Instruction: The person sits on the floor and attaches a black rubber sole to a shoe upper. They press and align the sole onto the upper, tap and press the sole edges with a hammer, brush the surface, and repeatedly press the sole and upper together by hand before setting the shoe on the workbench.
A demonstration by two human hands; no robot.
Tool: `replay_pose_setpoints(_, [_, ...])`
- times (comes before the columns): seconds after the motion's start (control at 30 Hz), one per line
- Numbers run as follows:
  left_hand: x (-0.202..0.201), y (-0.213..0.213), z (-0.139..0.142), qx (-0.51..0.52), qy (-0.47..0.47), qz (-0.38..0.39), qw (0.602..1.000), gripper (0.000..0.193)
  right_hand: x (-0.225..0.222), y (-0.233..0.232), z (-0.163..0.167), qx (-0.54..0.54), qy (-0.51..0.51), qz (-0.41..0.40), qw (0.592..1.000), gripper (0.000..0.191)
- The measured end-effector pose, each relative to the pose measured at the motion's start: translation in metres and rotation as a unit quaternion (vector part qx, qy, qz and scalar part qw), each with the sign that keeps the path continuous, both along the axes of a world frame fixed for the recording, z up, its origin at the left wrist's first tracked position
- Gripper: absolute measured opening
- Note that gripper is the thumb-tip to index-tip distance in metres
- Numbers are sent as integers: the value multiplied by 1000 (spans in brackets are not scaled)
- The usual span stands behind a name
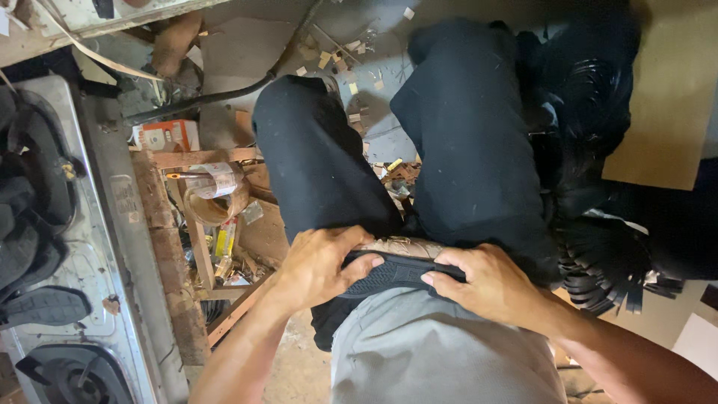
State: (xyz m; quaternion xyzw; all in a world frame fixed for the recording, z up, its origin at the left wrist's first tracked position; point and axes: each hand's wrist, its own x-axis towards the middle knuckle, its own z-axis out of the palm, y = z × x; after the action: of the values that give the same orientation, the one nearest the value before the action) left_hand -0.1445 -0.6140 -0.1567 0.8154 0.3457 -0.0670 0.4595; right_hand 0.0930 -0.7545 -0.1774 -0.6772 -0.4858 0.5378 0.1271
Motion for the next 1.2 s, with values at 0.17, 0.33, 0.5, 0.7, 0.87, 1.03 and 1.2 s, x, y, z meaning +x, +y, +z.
replay_pose_setpoints(0.17, [-14,-18,2,-36,-41,144,988,31,15,3,10,-70,111,-57,990,31])
replay_pose_setpoints(0.33, [-20,-38,6,-26,-93,325,941,30,25,15,19,52,261,-259,929,54])
replay_pose_setpoints(0.5, [28,-48,-17,38,-268,331,904,43,27,69,-3,271,269,-294,876,58])
replay_pose_setpoints(0.7, [31,-10,-7,124,-130,199,963,29,20,99,-34,226,174,-260,923,36])
replay_pose_setpoints(0.87, [39,41,2,53,-199,288,935,30,14,109,-28,279,225,-233,904,29])
replay_pose_setpoints(1.03, [58,72,-7,-20,-276,301,912,24,12,133,-12,210,176,-260,926,28])
replay_pose_setpoints(1.2, [63,84,-15,-83,-206,346,911,21,12,148,-10,158,115,-272,942,26])
